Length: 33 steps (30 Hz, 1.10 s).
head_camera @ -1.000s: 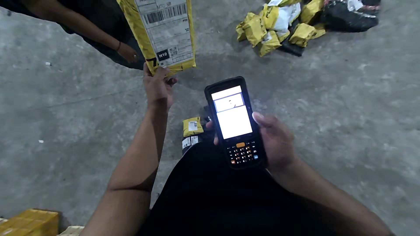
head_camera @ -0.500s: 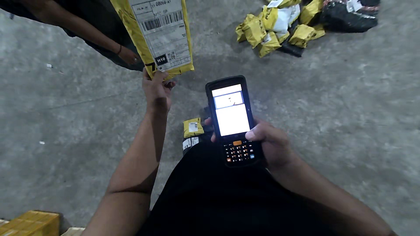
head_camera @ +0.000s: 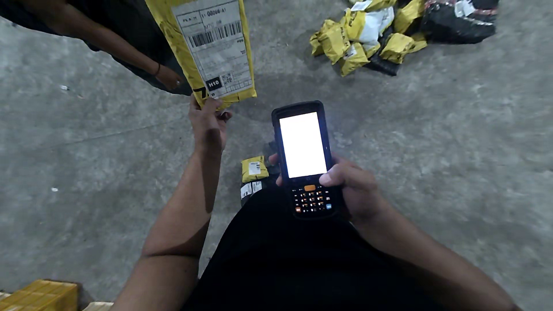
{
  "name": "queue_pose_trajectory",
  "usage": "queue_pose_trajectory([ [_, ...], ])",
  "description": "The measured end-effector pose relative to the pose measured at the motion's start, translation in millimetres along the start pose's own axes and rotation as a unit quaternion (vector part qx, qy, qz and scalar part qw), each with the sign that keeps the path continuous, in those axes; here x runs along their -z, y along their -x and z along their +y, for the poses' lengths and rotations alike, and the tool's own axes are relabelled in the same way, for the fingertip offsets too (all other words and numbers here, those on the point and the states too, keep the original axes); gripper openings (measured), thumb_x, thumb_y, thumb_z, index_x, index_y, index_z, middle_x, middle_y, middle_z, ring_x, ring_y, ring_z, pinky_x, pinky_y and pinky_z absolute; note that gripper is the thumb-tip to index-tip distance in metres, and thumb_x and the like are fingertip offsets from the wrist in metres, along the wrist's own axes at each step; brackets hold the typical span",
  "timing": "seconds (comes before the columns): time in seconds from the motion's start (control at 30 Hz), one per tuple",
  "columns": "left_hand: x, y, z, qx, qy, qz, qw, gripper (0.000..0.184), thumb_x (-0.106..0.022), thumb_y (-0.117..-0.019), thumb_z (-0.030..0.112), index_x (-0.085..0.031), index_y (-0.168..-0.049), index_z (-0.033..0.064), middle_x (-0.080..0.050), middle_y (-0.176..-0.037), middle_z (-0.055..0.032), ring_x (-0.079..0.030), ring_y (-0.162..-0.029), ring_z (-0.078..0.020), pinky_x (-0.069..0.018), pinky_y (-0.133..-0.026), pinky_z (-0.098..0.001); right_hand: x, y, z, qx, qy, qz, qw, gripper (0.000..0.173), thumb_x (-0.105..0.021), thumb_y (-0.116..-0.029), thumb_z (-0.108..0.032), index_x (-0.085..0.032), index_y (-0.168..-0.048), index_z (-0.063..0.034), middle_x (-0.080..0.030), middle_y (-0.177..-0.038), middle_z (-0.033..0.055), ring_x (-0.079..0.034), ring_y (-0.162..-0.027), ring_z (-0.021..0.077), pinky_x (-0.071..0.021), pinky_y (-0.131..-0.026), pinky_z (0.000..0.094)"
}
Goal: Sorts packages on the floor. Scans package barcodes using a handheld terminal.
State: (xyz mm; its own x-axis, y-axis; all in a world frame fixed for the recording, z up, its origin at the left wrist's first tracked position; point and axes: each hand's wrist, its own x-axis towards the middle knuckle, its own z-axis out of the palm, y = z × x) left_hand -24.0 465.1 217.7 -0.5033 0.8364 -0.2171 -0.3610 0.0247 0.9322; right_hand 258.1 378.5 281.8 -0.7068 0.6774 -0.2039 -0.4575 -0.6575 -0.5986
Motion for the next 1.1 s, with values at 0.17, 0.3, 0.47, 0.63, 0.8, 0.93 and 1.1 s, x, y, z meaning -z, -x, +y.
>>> queue_pose_trajectory([
  [0.17,3.8,-0.2,-1.1,0.018,-0.006,-0.017,1.000,0.037,-0.054,-0.0964,0.005,-0.044,-0.131,0.0122,-0.062,-0.103,-0.0071,-0.065,-0.076,-0.0170,-0.0597,-0.067,-0.0340,-0.9,-3.1,0.5,0.000,-0.001,-0.010,1.000,0.067,-0.053,-0.0875,-0.015,-0.034,-0.152,-0.0170,-0.055,-0.140,0.0247,-0.066,-0.112,0.0355,-0.0584,-0.092,0.0468],
  [0.3,5.8,-0.7,-1.5,0.032,-0.010,-0.021,0.999,0.038,-0.056,-0.0957,0.004,-0.045,-0.131,0.0110,-0.063,-0.101,-0.0083,-0.066,-0.076,-0.0177,-0.0596,-0.066,-0.0338,-2.1,-6.4,1.4,0.001,-0.002,-0.007,1.000,0.069,-0.056,-0.0874,-0.015,-0.034,-0.153,-0.0166,-0.056,-0.139,0.0248,-0.066,-0.113,0.0354,-0.0583,-0.093,0.0467],
  [0.47,6.5,0.2,-4.8,0.036,-0.014,-0.034,0.999,0.039,-0.057,-0.0950,0.006,-0.046,-0.132,0.0111,-0.064,-0.104,-0.0087,-0.067,-0.081,-0.0189,-0.0598,-0.068,-0.0352,-3.3,-9.6,-0.2,0.001,0.008,0.009,1.000,0.067,-0.057,-0.0879,-0.014,-0.033,-0.151,-0.0153,-0.057,-0.136,0.0256,-0.066,-0.112,0.0374,-0.0591,-0.091,0.0479],
  [0.63,6.8,3.7,-10.4,0.045,-0.020,-0.051,0.997,0.040,-0.058,-0.0939,0.006,-0.046,-0.132,0.0121,-0.065,-0.107,-0.0081,-0.068,-0.082,-0.0184,-0.0601,-0.067,-0.0343,-4.7,-11.3,-1.0,0.000,0.035,0.031,0.999,0.072,-0.065,-0.0890,-0.019,-0.031,-0.153,-0.0165,-0.059,-0.134,0.0265,-0.065,-0.115,0.0405,-0.0577,-0.094,0.0532],
  [0.8,7.4,6.0,-11.2,0.054,-0.025,-0.050,0.997,0.040,-0.058,-0.0923,0.005,-0.047,-0.129,0.0127,-0.065,-0.105,-0.0066,-0.068,-0.080,-0.0172,-0.0601,-0.065,-0.0333,-8.4,-15.5,-0.9,0.016,0.052,0.057,0.997,0.063,-0.068,-0.0910,-0.016,-0.040,-0.147,-0.0133,-0.061,-0.130,0.0251,-0.066,-0.115,0.0392,-0.0572,-0.096,0.0537],
  [0.93,8.9,7.1,-13.3,0.055,-0.008,-0.051,0.997,0.040,-0.058,-0.0920,0.003,-0.048,-0.129,0.0123,-0.065,-0.105,-0.0084,-0.068,-0.079,-0.0181,-0.0596,-0.063,-0.0329,-10.2,-16.8,-0.6,0.026,0.050,0.093,0.994,0.060,-0.072,-0.0911,-0.021,-0.045,-0.144,-0.0128,-0.064,-0.126,0.0238,-0.067,-0.112,0.0382,-0.0573,-0.096,0.0550],
  [1.1,7.5,12.4,-13.2,0.059,-0.025,-0.044,0.997,0.042,-0.059,-0.0929,0.004,-0.046,-0.132,0.0117,-0.064,-0.107,-0.0086,-0.067,-0.081,-0.0186,-0.0595,-0.065,-0.0339,-9.7,-17.9,-1.6,0.030,0.054,0.124,0.990,0.058,-0.070,-0.0916,-0.020,-0.045,-0.143,-0.0115,-0.065,-0.124,0.0247,-0.068,-0.110,0.0390,-0.0583,-0.094,0.0555],
])
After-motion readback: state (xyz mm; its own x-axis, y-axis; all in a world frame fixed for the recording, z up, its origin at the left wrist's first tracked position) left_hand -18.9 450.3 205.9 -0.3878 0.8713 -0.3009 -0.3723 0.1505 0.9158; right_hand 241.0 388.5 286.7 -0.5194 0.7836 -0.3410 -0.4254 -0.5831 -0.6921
